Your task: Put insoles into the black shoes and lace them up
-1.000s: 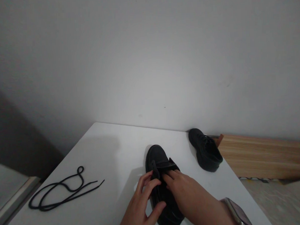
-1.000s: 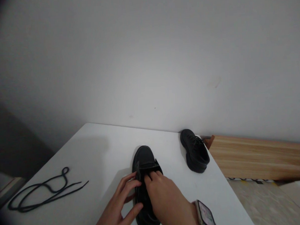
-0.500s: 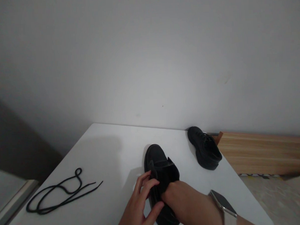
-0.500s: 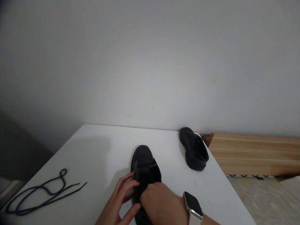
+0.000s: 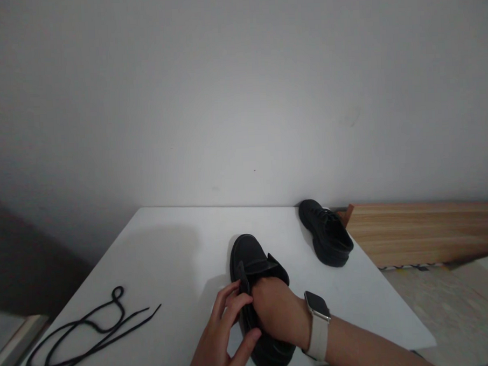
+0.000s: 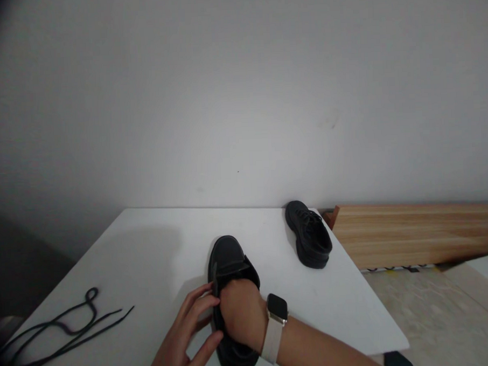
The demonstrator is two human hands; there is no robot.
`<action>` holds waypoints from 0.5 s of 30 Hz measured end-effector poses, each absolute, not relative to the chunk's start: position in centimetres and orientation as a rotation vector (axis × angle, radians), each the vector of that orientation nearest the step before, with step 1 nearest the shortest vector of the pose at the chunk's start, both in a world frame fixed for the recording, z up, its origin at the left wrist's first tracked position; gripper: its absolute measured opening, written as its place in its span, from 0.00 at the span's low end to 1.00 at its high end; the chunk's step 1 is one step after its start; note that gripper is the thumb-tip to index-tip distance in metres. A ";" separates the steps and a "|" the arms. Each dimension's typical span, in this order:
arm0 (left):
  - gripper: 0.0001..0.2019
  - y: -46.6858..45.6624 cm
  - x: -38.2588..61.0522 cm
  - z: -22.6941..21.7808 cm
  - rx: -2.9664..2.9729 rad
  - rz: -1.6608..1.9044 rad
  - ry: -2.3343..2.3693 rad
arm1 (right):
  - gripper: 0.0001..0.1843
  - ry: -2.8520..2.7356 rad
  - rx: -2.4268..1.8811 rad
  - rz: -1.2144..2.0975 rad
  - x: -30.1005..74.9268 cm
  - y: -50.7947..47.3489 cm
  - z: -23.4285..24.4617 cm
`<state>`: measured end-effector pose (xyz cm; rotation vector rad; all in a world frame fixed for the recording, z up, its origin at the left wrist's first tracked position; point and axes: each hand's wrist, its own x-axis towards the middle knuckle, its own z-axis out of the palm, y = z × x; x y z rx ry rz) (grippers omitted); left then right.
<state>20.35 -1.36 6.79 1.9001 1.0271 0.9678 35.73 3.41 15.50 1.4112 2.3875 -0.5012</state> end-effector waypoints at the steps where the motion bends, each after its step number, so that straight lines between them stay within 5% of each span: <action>1: 0.19 -1.3 20.3 6.6 1.915 0.988 1.016 | 0.14 2.397 1.397 -0.504 35.7 3.6 15.5; 15: 0.16 -2.1 20.8 6.9 1.786 1.068 1.090 | 0.13 2.470 1.279 -0.505 35.8 4.7 14.9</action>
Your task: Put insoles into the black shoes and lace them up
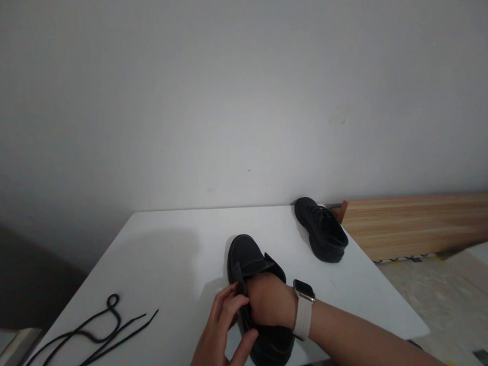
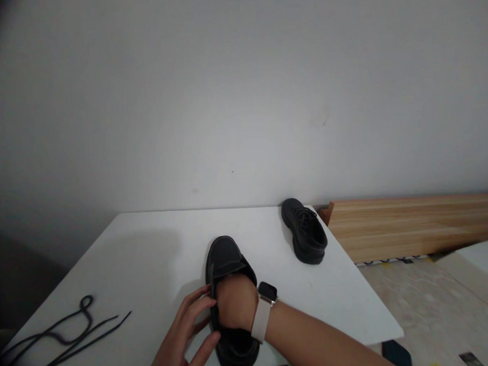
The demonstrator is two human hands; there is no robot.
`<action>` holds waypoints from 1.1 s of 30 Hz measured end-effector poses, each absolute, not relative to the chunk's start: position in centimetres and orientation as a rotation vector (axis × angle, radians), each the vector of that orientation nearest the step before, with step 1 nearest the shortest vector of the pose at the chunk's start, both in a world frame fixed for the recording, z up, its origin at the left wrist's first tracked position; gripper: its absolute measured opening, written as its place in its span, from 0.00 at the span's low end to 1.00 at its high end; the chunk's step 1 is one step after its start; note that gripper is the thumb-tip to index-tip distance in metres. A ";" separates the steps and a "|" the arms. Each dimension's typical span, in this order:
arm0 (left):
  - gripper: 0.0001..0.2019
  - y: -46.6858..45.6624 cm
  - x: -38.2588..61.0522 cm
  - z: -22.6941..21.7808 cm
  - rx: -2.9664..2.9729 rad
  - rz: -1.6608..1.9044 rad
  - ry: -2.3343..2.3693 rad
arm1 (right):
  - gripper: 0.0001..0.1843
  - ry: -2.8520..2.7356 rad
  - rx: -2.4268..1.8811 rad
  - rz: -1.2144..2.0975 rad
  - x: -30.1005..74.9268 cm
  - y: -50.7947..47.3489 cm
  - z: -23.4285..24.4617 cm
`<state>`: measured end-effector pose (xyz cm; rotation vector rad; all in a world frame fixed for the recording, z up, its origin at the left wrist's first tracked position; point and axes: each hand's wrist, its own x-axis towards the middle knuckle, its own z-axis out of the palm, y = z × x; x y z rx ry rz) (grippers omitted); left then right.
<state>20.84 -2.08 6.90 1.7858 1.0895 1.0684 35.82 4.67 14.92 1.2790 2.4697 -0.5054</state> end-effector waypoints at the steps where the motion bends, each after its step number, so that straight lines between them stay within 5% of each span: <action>1: 0.16 -2.1 20.8 6.9 1.789 1.062 1.090 | 0.12 2.470 1.263 -0.506 35.8 4.8 14.9; 29: 0.17 -1.8 20.2 6.9 1.864 0.999 1.061 | 0.09 2.466 0.908 -0.557 37.4 4.5 18.1; 33: 0.18 -1.7 20.2 7.0 1.908 0.994 1.063 | 0.15 2.423 0.945 -0.494 37.2 3.3 17.6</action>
